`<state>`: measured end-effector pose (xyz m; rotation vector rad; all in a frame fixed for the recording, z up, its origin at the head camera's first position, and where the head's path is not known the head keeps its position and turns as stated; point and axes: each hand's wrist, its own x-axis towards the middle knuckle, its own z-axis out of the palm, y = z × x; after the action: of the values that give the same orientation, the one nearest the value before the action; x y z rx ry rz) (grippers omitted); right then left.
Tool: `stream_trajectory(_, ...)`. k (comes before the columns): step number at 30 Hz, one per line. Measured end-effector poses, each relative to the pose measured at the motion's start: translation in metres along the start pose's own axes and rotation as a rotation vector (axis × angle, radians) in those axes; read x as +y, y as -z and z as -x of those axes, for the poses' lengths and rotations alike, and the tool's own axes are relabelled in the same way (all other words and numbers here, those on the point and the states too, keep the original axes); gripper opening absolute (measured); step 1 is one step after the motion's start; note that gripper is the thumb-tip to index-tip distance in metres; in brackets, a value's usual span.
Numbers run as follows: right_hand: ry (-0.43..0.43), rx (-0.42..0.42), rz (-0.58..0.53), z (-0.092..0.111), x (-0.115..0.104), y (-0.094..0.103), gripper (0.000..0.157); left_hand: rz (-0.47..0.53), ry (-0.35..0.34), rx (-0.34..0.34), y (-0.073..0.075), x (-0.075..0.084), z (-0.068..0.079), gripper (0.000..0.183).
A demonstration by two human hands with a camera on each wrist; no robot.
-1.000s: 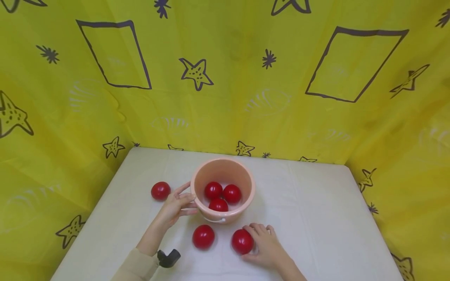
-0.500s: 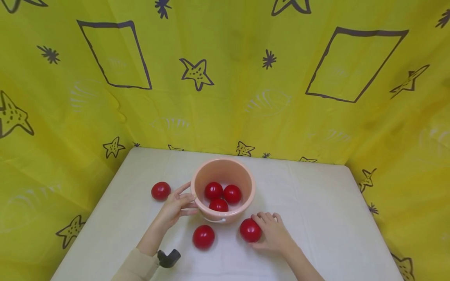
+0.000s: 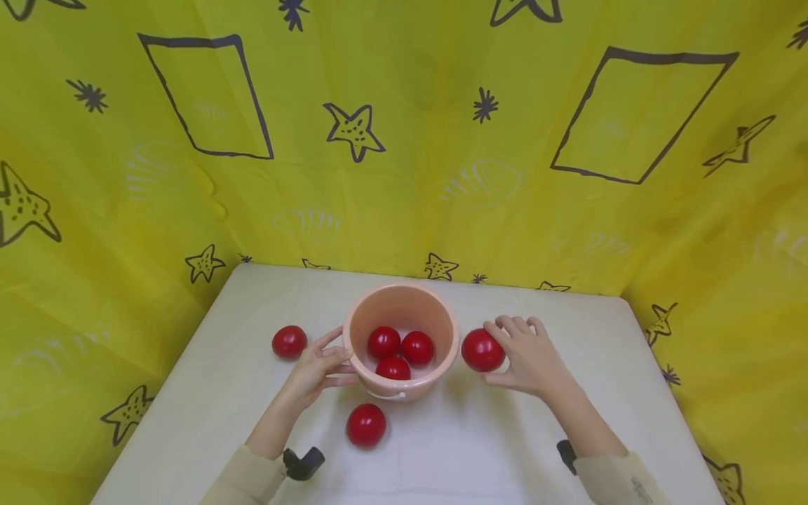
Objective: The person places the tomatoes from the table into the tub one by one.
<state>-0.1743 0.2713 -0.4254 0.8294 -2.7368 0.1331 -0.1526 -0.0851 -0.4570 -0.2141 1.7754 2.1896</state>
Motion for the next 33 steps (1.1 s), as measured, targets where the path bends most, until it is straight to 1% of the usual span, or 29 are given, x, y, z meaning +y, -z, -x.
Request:
stream_trajectory(2,0.006,0.026,0.002,-0.01,0.003,0.009,0.071,0.001,0.003,0.0,0.0,0.0,-0.001,0.062)
stream_trajectory(5,0.014,0.048,-0.007,-0.024,0.001,0.018,0.071,-0.005,0.009,0.004,0.0,0.0,-0.001,0.063)
stream_trajectory(9,0.025,0.046,-0.046,-0.045,-0.011,0.025,0.075,-0.008,0.016,0.012,0.001,0.0,-0.002,0.062)
stream_trajectory(12,0.047,0.02,-0.059,-0.061,-0.025,0.023,0.079,-0.007,0.014,0.013,0.0,0.0,-0.002,0.062)
stream_trajectory(17,0.088,-0.058,-0.042,-0.085,-0.051,0.01,0.08,0.0,0.008,0.004,0.0,0.001,0.0,0.061)
stream_trajectory(22,0.148,-0.135,0.001,-0.105,-0.074,-0.01,0.078,0.003,0.005,-0.003,0.0,0.001,-0.001,0.061)
stream_trajectory(26,0.193,-0.21,0.009,-0.115,-0.087,-0.027,0.078,-0.003,0.0,-0.005,0.001,0.0,-0.001,0.061)
stream_trajectory(31,0.202,-0.342,0.031,-0.122,-0.098,-0.045,0.082,-0.003,-0.002,-0.001,0.001,0.0,-0.002,0.061)
stream_trajectory(33,0.211,-0.392,0.059,-0.123,-0.102,-0.051,0.082,-0.002,-0.004,-0.001,0.001,-0.001,-0.002,0.061)
